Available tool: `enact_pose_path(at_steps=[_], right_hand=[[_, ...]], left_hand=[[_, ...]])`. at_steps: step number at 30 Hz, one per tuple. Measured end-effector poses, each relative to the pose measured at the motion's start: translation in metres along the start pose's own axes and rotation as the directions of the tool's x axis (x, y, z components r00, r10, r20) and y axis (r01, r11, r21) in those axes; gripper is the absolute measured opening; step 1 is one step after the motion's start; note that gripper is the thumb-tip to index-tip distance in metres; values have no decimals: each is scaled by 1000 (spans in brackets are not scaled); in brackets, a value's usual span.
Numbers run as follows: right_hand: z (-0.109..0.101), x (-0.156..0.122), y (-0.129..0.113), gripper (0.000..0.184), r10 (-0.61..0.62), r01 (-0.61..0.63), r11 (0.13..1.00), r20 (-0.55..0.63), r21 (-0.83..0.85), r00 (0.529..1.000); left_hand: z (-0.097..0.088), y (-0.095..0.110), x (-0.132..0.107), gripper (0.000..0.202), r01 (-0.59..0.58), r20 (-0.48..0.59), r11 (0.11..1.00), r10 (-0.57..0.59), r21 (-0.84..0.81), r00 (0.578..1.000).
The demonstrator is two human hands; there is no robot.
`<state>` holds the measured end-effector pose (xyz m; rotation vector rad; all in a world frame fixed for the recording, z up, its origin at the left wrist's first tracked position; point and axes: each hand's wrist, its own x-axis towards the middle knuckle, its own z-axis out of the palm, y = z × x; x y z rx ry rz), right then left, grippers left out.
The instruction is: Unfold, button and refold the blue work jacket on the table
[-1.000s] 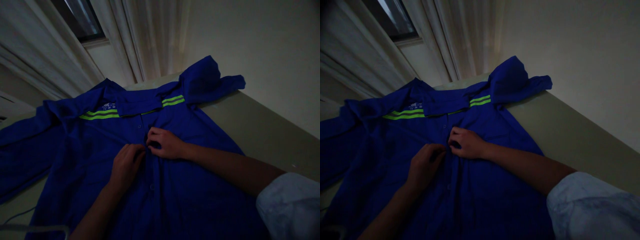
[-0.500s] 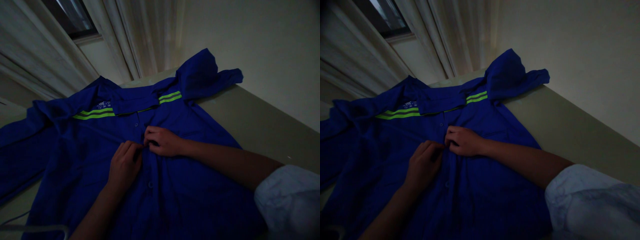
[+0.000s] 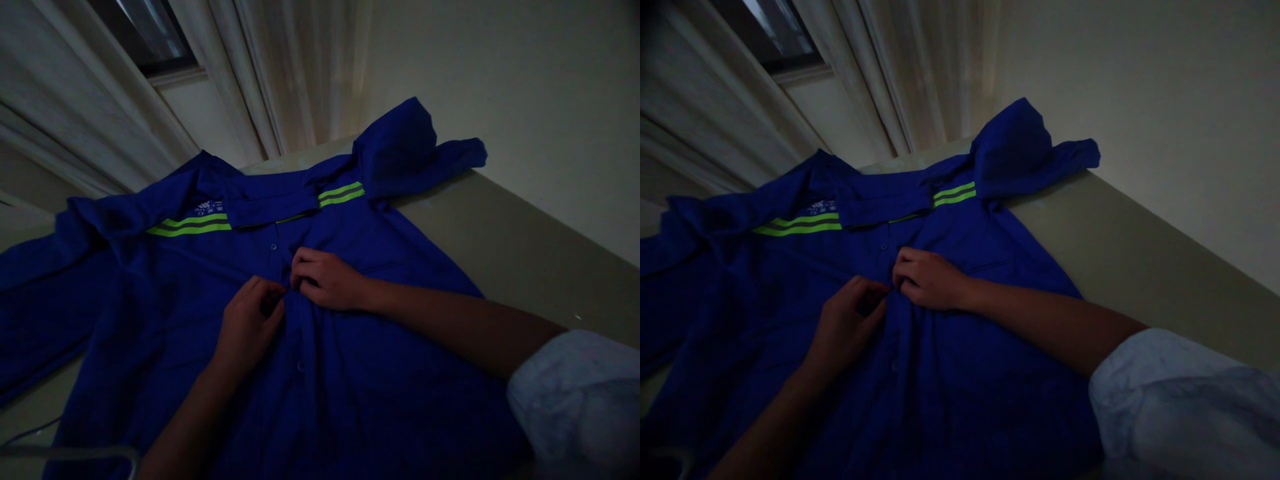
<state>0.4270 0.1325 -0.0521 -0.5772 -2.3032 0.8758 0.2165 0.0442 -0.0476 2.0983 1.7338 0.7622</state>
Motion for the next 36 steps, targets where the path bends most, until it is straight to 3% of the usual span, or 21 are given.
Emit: enact_pose_path(at_steps=[5, 9, 11, 13, 17, 22, 26, 31, 36], right_hand=[[1, -1, 1, 20, -35, 35, 999, -2, -9, 999], [0, -1, 0, 19, -68, 68, 997, -13, -27, 998], [0, -1, 0, 18, -86, 86, 996, -19, -33, 996], [0, -2, 0, 18, -99, 98, 994, -16, -43, 995], [1, -2, 0, 18, -102, 102, 992, -3, -71, 995], [1, -1, 0, 19, -50, 52, 995, 15, -89, 999], [0, -1, 0, 20, -47, 49, 997, 31, -63, 998], [-2, -1, 0, 21, -55, 56, 998, 31, -22, 998], [-2, 0, -1, 20, -50, 51, 998, 39, -32, 998]], left_hand=[[0, 2, -3, 9, -184, -46, 955, 200, 232, 979], [-7, 9, -5, 15, -429, 66, 752, 460, 500, 885], [-10, 12, -6, 16, -485, 97, 684, 523, 545, 847], [-10, 13, -6, 19, -488, 91, 700, 524, 521, 847], [-6, 11, -5, 21, -421, 72, 804, 433, 420, 899], [-4, 3, -2, 17, -247, 5, 953, 249, 175, 968], [-4, -2, -1, 11, -153, -7, 980, 155, 123, 988], [-1, -1, -3, 11, -188, -17, 959, 196, 214, 980], [-8, 3, -1, 17, -387, 61, 865, 388, 320, 919]])
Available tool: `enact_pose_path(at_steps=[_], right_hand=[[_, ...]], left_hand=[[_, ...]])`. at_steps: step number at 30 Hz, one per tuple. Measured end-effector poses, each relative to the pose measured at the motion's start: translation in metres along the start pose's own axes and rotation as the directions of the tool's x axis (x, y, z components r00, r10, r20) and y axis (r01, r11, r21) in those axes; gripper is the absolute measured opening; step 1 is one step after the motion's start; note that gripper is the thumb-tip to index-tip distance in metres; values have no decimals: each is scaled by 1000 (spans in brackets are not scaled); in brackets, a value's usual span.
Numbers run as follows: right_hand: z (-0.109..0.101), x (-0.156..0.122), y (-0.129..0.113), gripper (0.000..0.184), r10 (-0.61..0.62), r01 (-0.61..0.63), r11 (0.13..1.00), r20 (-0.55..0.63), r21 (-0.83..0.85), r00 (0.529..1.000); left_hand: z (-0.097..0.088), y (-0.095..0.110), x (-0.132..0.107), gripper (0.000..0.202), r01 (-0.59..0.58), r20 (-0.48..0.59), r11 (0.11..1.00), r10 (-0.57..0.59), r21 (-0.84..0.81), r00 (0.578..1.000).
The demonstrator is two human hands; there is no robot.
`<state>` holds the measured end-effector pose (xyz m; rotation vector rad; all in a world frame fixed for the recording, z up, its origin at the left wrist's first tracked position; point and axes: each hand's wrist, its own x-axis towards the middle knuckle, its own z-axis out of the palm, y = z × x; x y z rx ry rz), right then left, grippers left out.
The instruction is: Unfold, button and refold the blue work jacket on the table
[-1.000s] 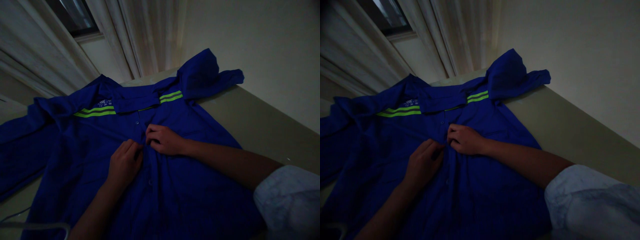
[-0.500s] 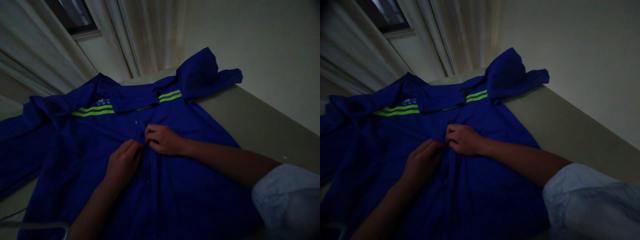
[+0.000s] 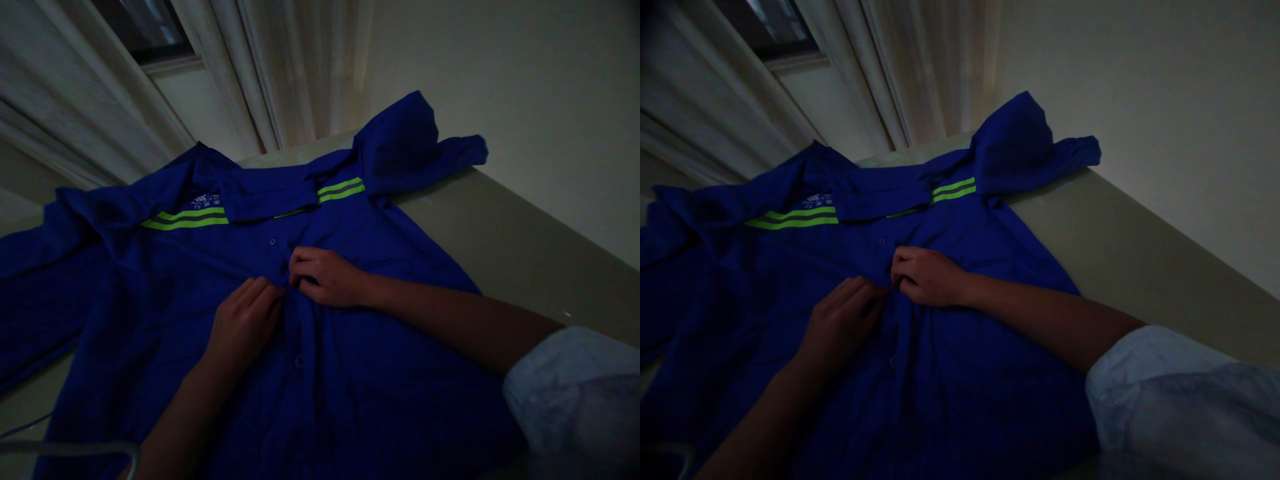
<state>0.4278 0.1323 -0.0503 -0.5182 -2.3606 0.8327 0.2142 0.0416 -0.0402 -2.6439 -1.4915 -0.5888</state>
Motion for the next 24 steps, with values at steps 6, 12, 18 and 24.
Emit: enact_pose_path(at_steps=[6, 12, 18, 24], right_hand=[[2, -1, -1, 17, -36, 37, 995, 10, -94, 999], [1, -2, 1, 17, -60, 59, 998, -6, -37, 998], [1, -1, -2, 17, -53, 53, 997, 11, -48, 999], [4, -1, 0, 18, 10, -9, 999, 25, -42, 1000]], left_hand=[[-11, -3, 2, 25, -94, 113, 995, 90, 32, 989], [-15, -7, 3, 15, 273, 233, 883, -194, -381, 953], [-6, -3, 6, 13, 432, 220, 804, -373, -409, 901], [-6, 0, 7, 13, 424, 247, 858, -361, -290, 899]])
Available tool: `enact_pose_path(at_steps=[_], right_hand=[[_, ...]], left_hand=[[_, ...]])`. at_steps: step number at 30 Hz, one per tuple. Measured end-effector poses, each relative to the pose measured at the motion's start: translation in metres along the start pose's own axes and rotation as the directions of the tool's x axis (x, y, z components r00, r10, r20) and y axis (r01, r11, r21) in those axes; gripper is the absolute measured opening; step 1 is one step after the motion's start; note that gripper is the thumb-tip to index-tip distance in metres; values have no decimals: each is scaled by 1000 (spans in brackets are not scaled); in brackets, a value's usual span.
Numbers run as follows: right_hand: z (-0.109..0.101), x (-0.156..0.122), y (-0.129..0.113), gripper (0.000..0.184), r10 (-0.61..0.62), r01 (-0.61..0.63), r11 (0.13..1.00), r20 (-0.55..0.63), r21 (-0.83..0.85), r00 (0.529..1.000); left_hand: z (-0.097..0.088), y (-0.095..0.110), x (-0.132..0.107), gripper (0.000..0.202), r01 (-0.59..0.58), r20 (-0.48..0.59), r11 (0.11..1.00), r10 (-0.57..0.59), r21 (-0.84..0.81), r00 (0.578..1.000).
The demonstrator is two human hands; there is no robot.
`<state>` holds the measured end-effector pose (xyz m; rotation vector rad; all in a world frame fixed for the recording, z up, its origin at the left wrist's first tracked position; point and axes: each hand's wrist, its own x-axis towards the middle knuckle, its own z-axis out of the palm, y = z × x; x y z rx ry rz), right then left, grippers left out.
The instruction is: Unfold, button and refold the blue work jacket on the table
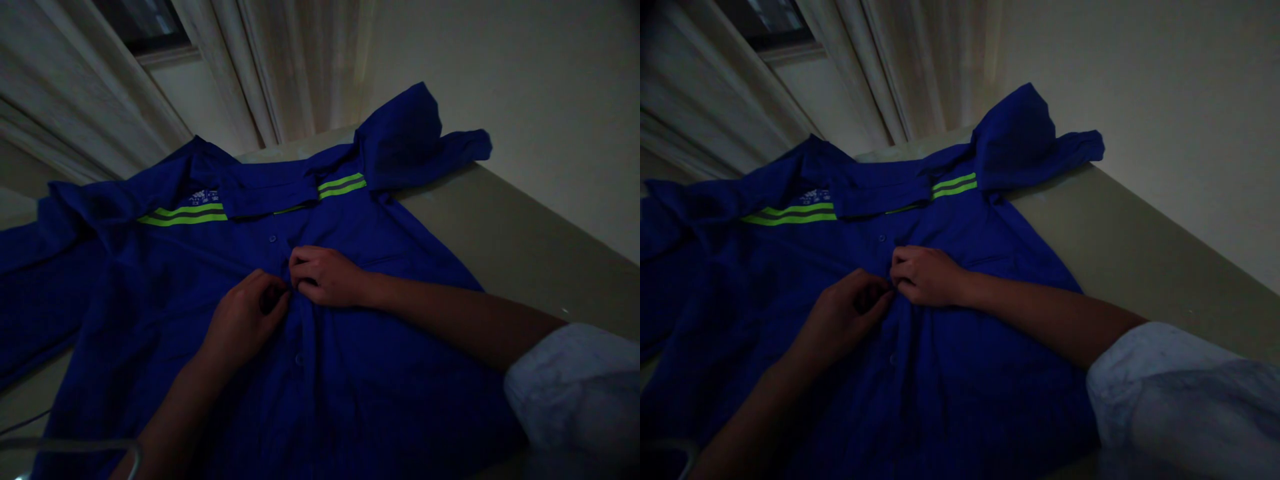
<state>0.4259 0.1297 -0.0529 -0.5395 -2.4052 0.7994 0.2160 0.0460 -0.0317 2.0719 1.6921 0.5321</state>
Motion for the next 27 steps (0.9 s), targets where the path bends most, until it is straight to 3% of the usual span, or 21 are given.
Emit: enact_pose_path(at_steps=[3, 7, 10, 17, 23, 27], right_hand=[[0, 0, 0, 18, 7, -7, 1000, 5, 3, 1000], [0, 1, -2, 11, 44, -44, 999, 3, 0, 999], [-1, 2, -2, 5, 45, -46, 998, 19, 42, 999], [-3, 4, 0, 2, 76, -71, 986, -29, 153, 997], [3, 7, 5, 3, 189, -183, 971, -20, 152, 982], [5, 10, 8, 6, 232, -222, 969, -96, 109, 968]], left_hand=[[-2, -1, 2, 13, -9, -5, 999, 9, 52, 1000], [0, -8, 5, 17, 70, 25, 990, -67, -124, 997], [3, -11, 5, 20, 90, 18, 983, -88, -160, 996], [7, -1, 1, 24, 150, -32, 969, -160, -196, 987], [13, 2, 0, 20, 93, -117, 995, -90, 26, 989], [15, 1, -1, 24, 47, -145, 998, -40, 39, 989]])
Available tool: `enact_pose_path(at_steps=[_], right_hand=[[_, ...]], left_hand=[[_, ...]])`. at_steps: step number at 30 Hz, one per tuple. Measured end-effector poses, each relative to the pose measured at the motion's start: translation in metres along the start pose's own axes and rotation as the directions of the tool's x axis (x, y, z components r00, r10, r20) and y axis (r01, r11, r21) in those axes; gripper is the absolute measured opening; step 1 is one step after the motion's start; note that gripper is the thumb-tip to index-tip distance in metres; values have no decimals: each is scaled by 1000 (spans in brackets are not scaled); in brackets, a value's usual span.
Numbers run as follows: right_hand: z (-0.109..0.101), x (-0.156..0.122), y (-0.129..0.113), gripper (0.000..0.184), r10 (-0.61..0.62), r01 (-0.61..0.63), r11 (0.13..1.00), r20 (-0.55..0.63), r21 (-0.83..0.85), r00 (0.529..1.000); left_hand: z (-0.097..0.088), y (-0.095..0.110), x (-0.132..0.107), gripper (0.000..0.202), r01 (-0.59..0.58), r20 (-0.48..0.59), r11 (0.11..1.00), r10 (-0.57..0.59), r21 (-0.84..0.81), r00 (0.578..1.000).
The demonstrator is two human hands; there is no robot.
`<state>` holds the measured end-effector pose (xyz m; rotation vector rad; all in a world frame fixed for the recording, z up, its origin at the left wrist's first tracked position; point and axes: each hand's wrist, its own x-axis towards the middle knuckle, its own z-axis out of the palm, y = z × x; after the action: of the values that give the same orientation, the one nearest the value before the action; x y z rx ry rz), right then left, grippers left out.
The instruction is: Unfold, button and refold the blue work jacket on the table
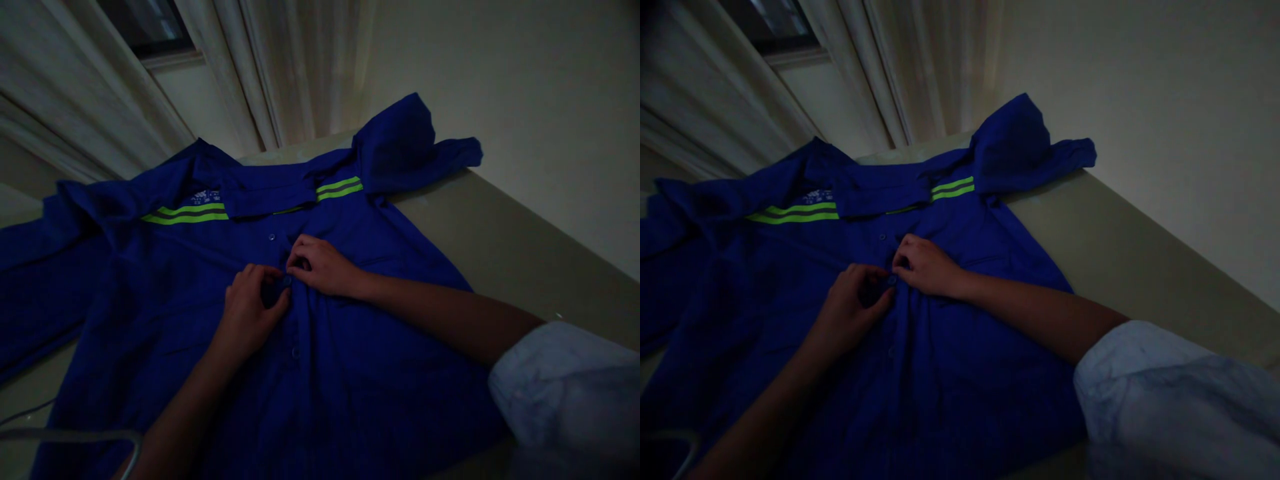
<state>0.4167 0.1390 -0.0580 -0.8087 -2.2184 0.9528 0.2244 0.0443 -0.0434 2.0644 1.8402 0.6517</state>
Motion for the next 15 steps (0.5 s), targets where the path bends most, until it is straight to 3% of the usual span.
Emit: enact_pose_path(at_steps=[3, 8, 15], right_hand=[[0, 0, 1, 5, -38, 38, 999, 13, 3, 999], [-1, 0, 2, 20, -74, 74, 997, 17, -5, 997], [2, -3, 0, 16, -107, 112, 987, 50, -117, 993]], left_hand=[[1, -1, 0, 17, -28, -2, 1000, 28, 13, 1000], [2, 2, -1, 15, -103, -28, 986, 108, 132, 994], [7, 10, -2, 12, -137, -36, 939, 156, 317, 987]])
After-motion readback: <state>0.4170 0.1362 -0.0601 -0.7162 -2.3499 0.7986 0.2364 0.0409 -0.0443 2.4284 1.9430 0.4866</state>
